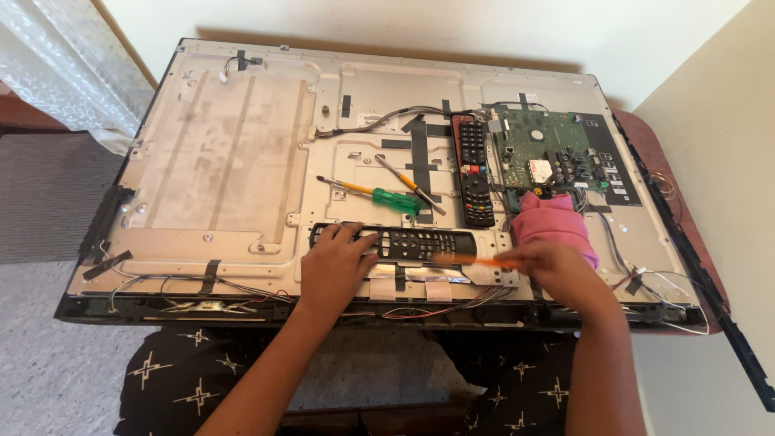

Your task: The person disassembles a remote control, cleans the internal components with a pencil, and reassembles the device. They remove the back cover, separate the circuit board, clean the buttons and board, then reinsert the board and snap the cover back on.

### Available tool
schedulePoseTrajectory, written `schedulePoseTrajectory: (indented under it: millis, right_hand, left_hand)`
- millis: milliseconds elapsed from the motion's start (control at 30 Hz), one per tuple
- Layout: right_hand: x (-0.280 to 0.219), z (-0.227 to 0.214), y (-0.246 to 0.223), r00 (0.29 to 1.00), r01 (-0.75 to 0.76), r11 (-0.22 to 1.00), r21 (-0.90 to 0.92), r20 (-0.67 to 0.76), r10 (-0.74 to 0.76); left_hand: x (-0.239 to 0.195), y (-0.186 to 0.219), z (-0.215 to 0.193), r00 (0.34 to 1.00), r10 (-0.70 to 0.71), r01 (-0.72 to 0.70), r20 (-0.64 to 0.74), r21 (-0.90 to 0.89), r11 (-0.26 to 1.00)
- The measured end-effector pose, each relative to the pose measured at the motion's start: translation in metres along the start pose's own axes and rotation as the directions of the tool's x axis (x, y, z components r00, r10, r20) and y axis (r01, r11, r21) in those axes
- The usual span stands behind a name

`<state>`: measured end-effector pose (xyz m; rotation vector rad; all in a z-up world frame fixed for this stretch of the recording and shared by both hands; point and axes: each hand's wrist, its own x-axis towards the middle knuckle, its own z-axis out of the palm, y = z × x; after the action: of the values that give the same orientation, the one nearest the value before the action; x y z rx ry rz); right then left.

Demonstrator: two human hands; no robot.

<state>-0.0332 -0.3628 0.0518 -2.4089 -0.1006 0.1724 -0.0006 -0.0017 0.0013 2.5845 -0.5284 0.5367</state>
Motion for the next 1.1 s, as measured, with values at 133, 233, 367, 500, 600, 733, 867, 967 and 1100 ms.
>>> schedulePoseTrajectory:
  millis: [133, 233, 367, 500, 600, 733, 867, 967, 1100]
  right_hand:
    - [-0.008, -0.011, 0.005, 0.945, -0.322, 0.938, -0.125, 0.025, 0.327]
    - [-0.011, -0.016, 0.012, 0.926, -0.370, 0.929, -0.021, 0.067, 0.371]
    - [-0.011, -0.020, 0.019, 0.976, -0.211, 0.962, 0.175, -0.014, 0.217]
    - [-0.008, -0.013, 0.013, 0.949, -0.297, 0.955, -0.014, -0.115, 0.293]
    - [-0.003, -0.001, 0.005, 0.927, -0.336, 0.937, -0.099, -0.210, 0.310]
    - [-0.005, -0.008, 0.003, 0.933, -0.346, 0.938, -0.037, -0.116, 0.340]
    - [-0.009, -0.013, 0.012, 0.955, -0.247, 0.966, -0.075, -0.187, 0.229]
    - [-0.002, -0.003, 0.013, 0.879, -0.423, 0.904, 0.063, -0.212, 0.427]
    - [0.009, 0.020, -0.007, 0.963, -0.031, 0.967, 0.252, -0.251, 0.096]
  left_hand:
    - [0.000, 0.000, 0.000, 1.000, -0.006, 0.006, 0.017, 0.004, 1.000]
    - [0.000, 0.000, 0.000, 1.000, -0.013, 0.013, 0.026, 0.003, 1.000]
    - [0.001, 0.001, -0.002, 1.000, -0.015, 0.015, 0.025, -0.004, 1.000]
    - [0.000, 0.000, -0.002, 0.999, -0.020, 0.020, 0.027, -0.011, 1.000]
    - [0.001, 0.001, -0.001, 0.999, -0.024, 0.024, 0.036, -0.004, 1.000]
    - [0.001, 0.001, -0.001, 1.000, -0.020, 0.020, 0.023, 0.007, 1.000]
    - [0.002, 0.002, -0.003, 0.997, -0.042, 0.042, 0.064, 0.010, 0.999]
    - [0.003, 0.005, -0.008, 0.995, -0.031, 0.031, 0.094, -0.001, 1.000]
    - [0.011, -0.005, -0.025, 0.996, 0.021, -0.010, 0.086, -0.126, 0.992]
